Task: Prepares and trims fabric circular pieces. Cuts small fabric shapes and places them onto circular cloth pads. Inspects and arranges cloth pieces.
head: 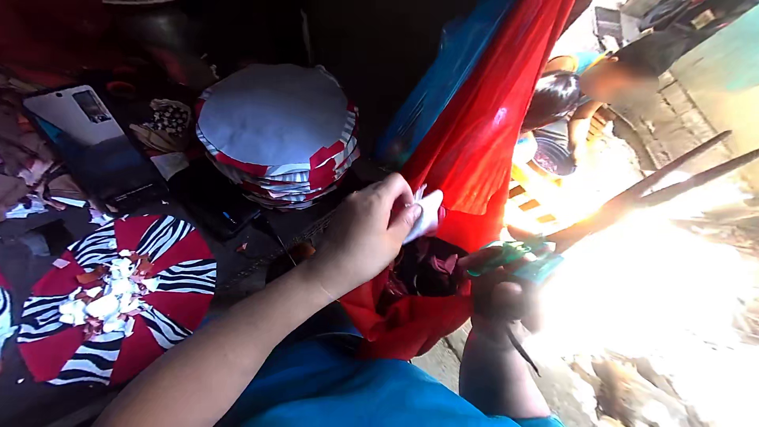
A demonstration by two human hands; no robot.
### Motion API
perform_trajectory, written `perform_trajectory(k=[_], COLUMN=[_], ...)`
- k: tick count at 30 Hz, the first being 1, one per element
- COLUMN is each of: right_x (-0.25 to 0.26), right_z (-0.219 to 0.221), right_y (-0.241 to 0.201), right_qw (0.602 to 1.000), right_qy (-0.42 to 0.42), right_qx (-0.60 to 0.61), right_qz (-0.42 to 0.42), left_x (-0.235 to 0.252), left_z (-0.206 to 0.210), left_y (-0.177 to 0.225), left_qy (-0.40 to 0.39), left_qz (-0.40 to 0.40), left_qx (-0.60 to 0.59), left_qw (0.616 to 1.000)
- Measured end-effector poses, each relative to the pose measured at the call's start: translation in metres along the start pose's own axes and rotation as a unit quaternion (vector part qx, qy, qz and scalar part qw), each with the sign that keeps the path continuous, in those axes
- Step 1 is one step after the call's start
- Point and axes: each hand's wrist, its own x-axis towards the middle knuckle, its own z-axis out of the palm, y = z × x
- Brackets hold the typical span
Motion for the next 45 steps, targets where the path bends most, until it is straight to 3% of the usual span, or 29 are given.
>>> perform_trajectory(k=[5,10,17,22,27,30,32,35,38,41,45], right_x=[0.005,0.004,0.006,0.003,0.002,-0.001,0.000,0.004,0.008,0.011,0.019], right_z=[-0.003,-0.004,-0.006,-0.005,-0.003,-0.003,-0.003,0.000,0.004,0.012,0.036], right_y=[-0.012,-0.014,-0.015,-0.015,-0.021,-0.019,-0.016,-0.016,-0.014,-0.016,-0.020], right_qw=[0.999,0.999,0.998,0.998,0.999,1.000,1.000,0.999,0.999,0.998,0.998], right_qy=[0.035,0.039,0.043,0.039,0.034,0.027,0.014,-0.015,-0.015,-0.032,-0.039], right_qx=[0.021,0.028,0.028,0.034,0.030,0.012,0.009,0.020,0.034,0.026,-0.018], right_qz=[-0.010,-0.019,-0.020,-0.019,-0.018,-0.008,0.001,0.024,0.023,0.044,0.040], left_x=[0.011,0.009,0.005,-0.008,-0.015,-0.020,-0.029,-0.051,-0.078,-0.106,-0.132], left_z=[0.003,0.008,0.019,0.052,0.071,0.075,0.069,0.049,0.006,-0.054,-0.153], left_y=[0.011,0.014,0.015,0.003,0.000,0.002,0.002,-0.008,-0.022,-0.042,-0.079], left_qy=[0.062,0.056,-0.028,-0.004,-0.127,-0.151,-0.124,-0.025,0.034,0.100,0.170], left_qz=[-0.033,0.005,0.017,0.172,0.132,0.134,0.169,0.238,0.219,0.107,-0.113], left_qx=[-0.098,-0.109,0.021,0.130,0.110,0.085,0.066,0.083,0.116,0.172,0.238], left_qw=[0.993,0.992,0.999,0.976,0.977,0.976,0.976,0.967,0.968,0.974,0.950])
